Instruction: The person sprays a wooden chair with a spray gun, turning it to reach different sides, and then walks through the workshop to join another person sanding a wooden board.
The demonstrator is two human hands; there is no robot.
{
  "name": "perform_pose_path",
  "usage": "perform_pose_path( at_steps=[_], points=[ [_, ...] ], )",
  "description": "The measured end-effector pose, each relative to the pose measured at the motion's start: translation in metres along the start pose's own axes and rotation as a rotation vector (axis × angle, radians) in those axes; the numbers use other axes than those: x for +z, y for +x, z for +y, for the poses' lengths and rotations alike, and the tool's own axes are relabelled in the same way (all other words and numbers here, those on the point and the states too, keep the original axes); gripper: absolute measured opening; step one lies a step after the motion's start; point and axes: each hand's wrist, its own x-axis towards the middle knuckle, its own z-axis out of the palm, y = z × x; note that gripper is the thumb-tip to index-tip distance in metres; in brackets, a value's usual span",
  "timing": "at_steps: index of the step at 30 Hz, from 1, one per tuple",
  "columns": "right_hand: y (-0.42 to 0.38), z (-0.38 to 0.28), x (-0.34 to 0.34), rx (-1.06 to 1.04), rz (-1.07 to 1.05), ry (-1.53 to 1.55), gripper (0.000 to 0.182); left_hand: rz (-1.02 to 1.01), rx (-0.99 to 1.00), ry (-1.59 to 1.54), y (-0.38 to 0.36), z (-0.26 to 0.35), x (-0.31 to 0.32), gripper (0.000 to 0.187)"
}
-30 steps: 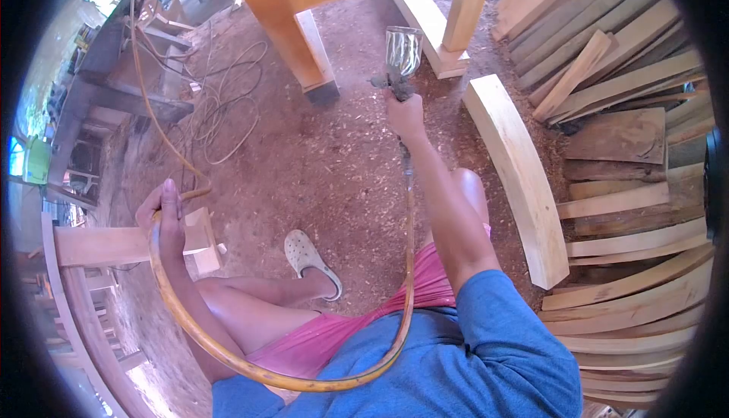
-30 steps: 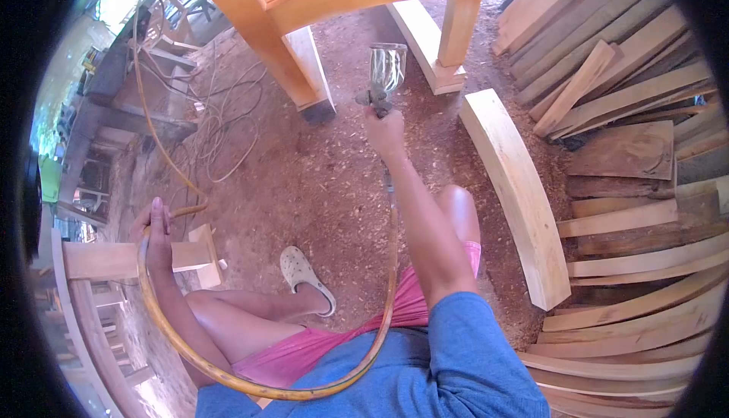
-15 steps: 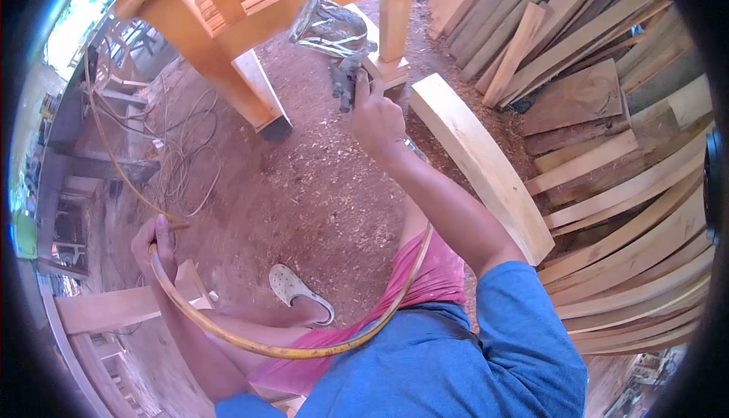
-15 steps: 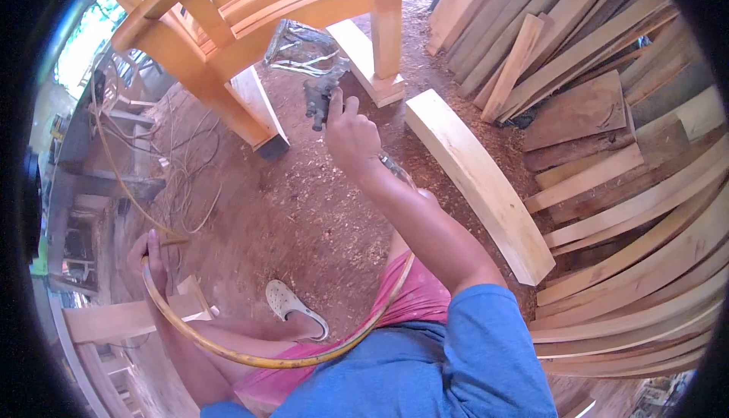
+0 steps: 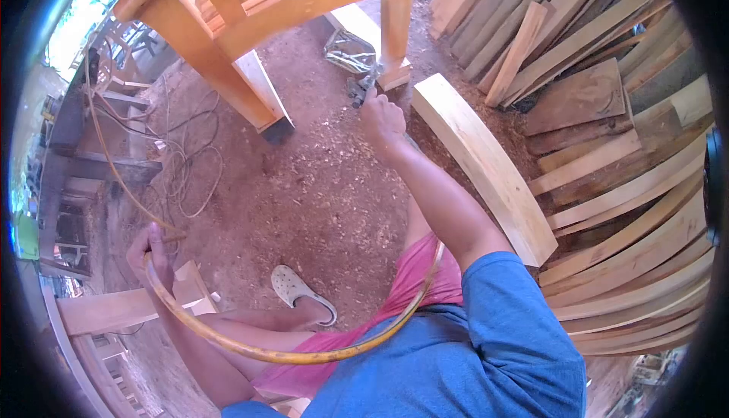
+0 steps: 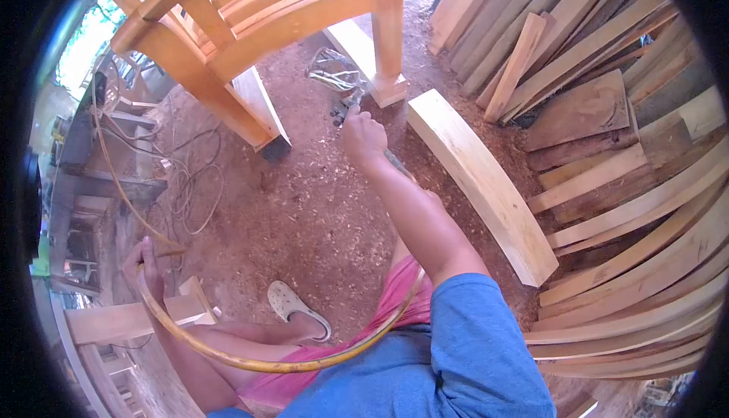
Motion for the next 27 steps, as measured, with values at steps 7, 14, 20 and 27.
perform_pose_path(
  at_steps=[7,14,20,27],
  points=[
    [-0.001,0.009,-0.021,-0.092,0.003,-0.029,0.019,-0.013,-0.024,0.068,0.004,-0.001,0.003,0.038],
    [0.001,-0.004,-0.070,-0.115,0.236,-0.042,0.018,-0.014,0.033,-0.063,0.008,-0.001,0.017,0.037],
    [-0.010,-0.014,-0.103,-0.122,0.323,-0.005,0.036,0.004,-0.068,-0.047,0.010,-0.012,0.010,0.036],
    [-0.032,0.009,-0.077,0.008,0.713,0.639,0.024,0.076,0.062,-0.028,0.006,-0.013,0.004,0.039]
  ],
)
